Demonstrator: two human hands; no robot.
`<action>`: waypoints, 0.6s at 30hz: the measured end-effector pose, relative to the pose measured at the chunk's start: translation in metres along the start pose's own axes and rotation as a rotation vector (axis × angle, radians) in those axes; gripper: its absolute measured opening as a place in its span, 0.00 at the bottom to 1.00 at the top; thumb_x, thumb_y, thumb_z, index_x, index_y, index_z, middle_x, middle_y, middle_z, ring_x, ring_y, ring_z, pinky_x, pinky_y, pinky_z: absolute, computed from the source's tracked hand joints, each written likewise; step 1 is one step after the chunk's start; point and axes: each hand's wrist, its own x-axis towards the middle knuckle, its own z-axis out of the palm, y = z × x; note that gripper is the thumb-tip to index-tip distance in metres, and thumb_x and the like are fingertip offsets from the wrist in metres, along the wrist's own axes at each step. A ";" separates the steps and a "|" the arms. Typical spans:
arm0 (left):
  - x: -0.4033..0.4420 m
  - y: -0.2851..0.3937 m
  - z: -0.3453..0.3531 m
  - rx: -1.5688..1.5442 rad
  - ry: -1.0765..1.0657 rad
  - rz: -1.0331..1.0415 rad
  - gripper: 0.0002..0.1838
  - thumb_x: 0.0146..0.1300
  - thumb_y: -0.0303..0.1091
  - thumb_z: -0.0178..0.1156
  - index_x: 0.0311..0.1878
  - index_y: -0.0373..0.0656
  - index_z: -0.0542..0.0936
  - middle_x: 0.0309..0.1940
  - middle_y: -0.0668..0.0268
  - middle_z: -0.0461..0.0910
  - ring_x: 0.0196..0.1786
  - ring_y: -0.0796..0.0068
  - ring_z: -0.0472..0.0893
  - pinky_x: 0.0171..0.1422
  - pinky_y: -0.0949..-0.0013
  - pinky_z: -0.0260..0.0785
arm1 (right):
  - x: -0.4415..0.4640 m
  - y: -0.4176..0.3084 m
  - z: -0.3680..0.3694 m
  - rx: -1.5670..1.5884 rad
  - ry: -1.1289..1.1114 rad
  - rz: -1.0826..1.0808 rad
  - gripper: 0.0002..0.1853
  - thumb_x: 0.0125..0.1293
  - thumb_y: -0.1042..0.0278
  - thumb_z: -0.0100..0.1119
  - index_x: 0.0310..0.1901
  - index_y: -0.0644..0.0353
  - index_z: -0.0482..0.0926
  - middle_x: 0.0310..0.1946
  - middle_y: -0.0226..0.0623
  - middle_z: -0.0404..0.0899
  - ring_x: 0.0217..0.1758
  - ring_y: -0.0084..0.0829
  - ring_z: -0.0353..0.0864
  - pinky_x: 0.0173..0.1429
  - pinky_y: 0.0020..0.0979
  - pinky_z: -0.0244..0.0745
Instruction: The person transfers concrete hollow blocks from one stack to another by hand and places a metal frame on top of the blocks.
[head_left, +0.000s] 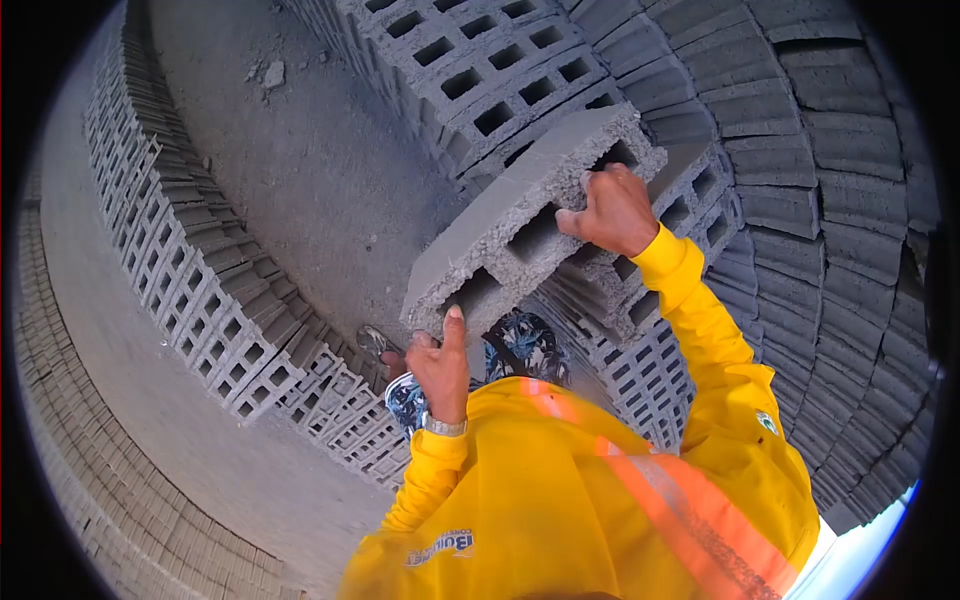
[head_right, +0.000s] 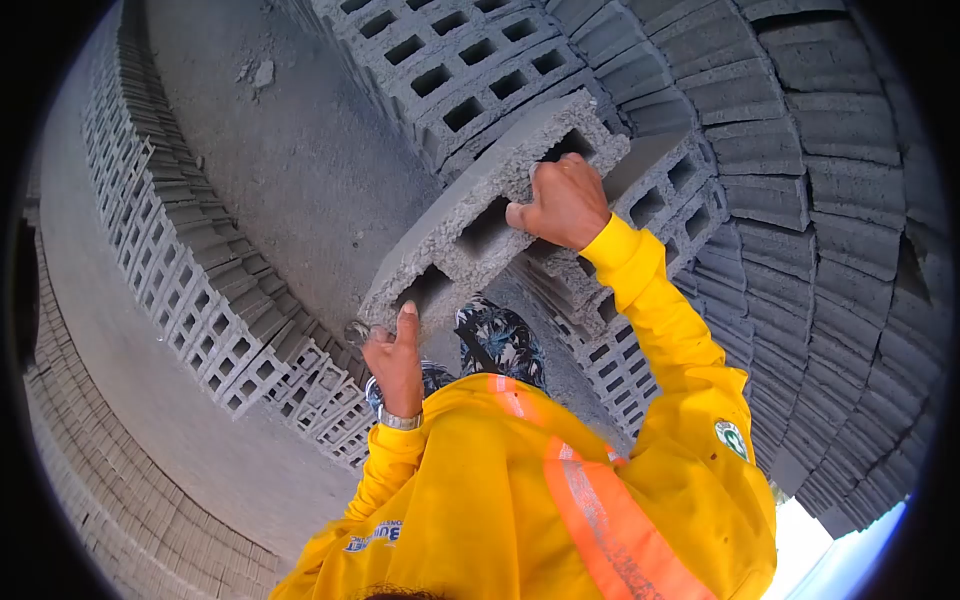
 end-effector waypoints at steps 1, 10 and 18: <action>0.001 0.013 0.020 -0.022 -0.025 0.008 0.30 0.62 0.47 0.69 0.20 0.30 0.68 0.16 0.59 0.69 0.24 0.73 0.66 0.28 0.58 0.61 | 0.006 0.023 -0.010 0.008 0.027 0.016 0.22 0.44 0.53 0.71 0.19 0.69 0.78 0.20 0.56 0.78 0.31 0.55 0.80 0.42 0.50 0.74; -0.003 0.071 0.151 0.048 -0.156 0.198 0.30 0.64 0.48 0.66 0.20 0.30 0.69 0.15 0.44 0.71 0.22 0.48 0.75 0.29 0.52 0.65 | 0.040 0.177 -0.037 0.033 -0.102 0.191 0.24 0.43 0.55 0.71 0.21 0.74 0.75 0.21 0.61 0.75 0.29 0.58 0.79 0.38 0.47 0.74; -0.009 0.110 0.170 0.079 -0.233 0.180 0.29 0.65 0.50 0.64 0.23 0.30 0.71 0.16 0.40 0.71 0.24 0.39 0.77 0.29 0.52 0.66 | 0.037 0.224 -0.019 0.084 -0.035 0.166 0.24 0.44 0.57 0.72 0.21 0.76 0.75 0.20 0.62 0.72 0.26 0.57 0.77 0.36 0.47 0.72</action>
